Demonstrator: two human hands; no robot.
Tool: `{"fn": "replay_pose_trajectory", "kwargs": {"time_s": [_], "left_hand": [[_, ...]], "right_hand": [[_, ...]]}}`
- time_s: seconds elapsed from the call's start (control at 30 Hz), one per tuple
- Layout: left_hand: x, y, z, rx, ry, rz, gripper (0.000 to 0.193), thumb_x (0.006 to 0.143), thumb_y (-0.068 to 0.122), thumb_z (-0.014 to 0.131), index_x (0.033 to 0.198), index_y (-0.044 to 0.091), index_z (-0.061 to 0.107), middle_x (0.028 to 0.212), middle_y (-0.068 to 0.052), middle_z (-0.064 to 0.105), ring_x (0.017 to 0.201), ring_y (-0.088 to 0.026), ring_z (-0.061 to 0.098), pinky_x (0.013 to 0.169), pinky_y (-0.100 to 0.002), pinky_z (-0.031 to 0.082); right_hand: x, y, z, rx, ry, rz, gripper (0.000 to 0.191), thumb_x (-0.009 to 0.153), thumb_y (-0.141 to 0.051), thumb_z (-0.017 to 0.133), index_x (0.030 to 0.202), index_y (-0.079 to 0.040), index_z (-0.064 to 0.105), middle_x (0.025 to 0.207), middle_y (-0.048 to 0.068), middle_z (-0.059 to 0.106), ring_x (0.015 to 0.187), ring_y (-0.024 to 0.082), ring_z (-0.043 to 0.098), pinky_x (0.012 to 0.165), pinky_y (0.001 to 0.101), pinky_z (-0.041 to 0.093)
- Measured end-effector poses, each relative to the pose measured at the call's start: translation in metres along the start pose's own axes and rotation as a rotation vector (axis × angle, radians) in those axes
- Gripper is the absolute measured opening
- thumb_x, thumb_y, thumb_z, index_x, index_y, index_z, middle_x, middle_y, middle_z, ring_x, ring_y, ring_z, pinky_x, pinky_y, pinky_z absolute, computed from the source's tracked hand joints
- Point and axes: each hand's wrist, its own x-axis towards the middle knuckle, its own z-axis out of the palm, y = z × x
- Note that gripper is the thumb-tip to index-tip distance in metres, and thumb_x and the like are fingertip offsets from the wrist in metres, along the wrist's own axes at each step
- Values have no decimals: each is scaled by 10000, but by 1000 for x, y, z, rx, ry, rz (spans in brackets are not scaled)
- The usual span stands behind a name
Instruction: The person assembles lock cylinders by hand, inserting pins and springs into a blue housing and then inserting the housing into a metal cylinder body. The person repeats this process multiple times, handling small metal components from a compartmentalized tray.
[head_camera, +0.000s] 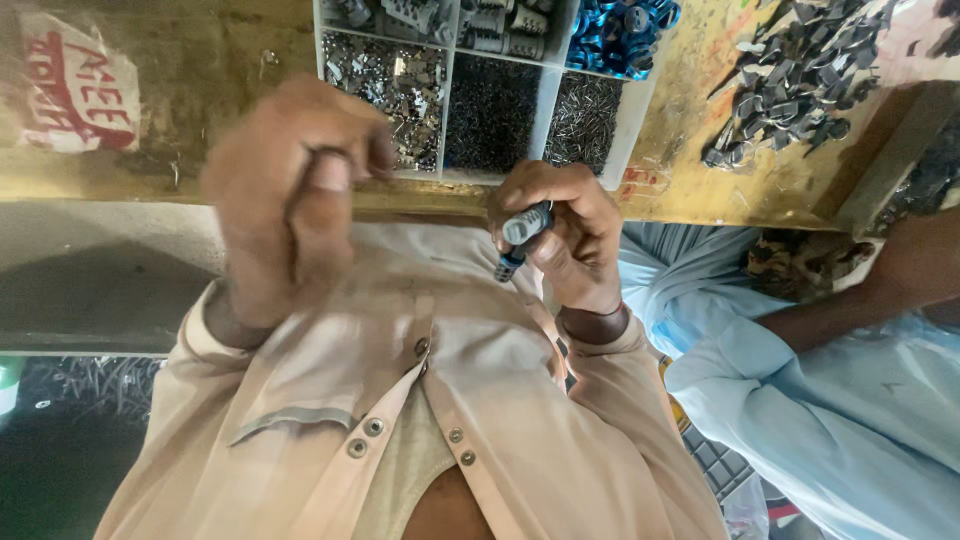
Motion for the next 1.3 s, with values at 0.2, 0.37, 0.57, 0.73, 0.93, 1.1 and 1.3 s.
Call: {"fn": "replay_pose_trajectory", "kwargs": {"time_s": [0.2,0.37,0.57,0.73,0.93,1.1,1.3], "left_hand": [[-1,-18,-59,799,57,-3,105,1130,26,575,1219,-28,582,1067,-154,659,884,-211,682,722,-299,558],[-12,-29,-34,343,90,-56,111,1145,-40,655,1246,-27,610,1083,-141,697,840,-170,698,687,-266,571],[7,-28,21,41,-122,-104,150,1069,-82,692,1180,6,642,1042,-103,721,777,-104,678,641,-224,520],[10,-25,26,118,-81,-146,128,1104,-46,736,1181,26,663,1017,-74,739,731,-74,655,602,-216,478],[8,-28,28,146,-120,-151,148,1055,-31,756,1167,31,681,963,-77,723,646,-87,600,555,-233,450],[9,-31,34,173,-116,-96,165,1062,-29,746,1191,31,661,998,-82,740,733,-98,668,586,-245,503],[15,-8,27,134,-21,-213,158,1056,-39,713,1177,34,643,993,-86,744,782,-133,720,659,-283,574]], "right_hand": [[-2,4,-14,156,110,29,384,1032,-276,724,1233,-2,546,967,111,609,670,111,583,534,225,479],[2,-20,-23,-241,233,0,379,1081,-231,701,1299,27,531,987,149,615,682,140,563,561,264,449],[20,-32,-37,11,332,-199,278,1123,-182,624,1335,-16,553,1029,125,634,708,147,593,577,259,495],[28,-78,-69,-605,-333,-115,278,1194,-94,487,1468,-57,504,1201,143,645,879,224,687,754,353,601],[79,-162,-51,-319,-1449,-390,248,1047,-161,647,1210,17,706,1069,159,770,880,209,740,703,310,618],[100,-143,-74,-110,-873,-530,169,1101,-202,514,1019,-103,623,1055,141,699,822,185,748,712,287,605],[100,-85,-59,-466,-351,-87,232,1224,-266,491,1195,-36,483,1439,239,544,1088,292,776,698,348,629]]}}
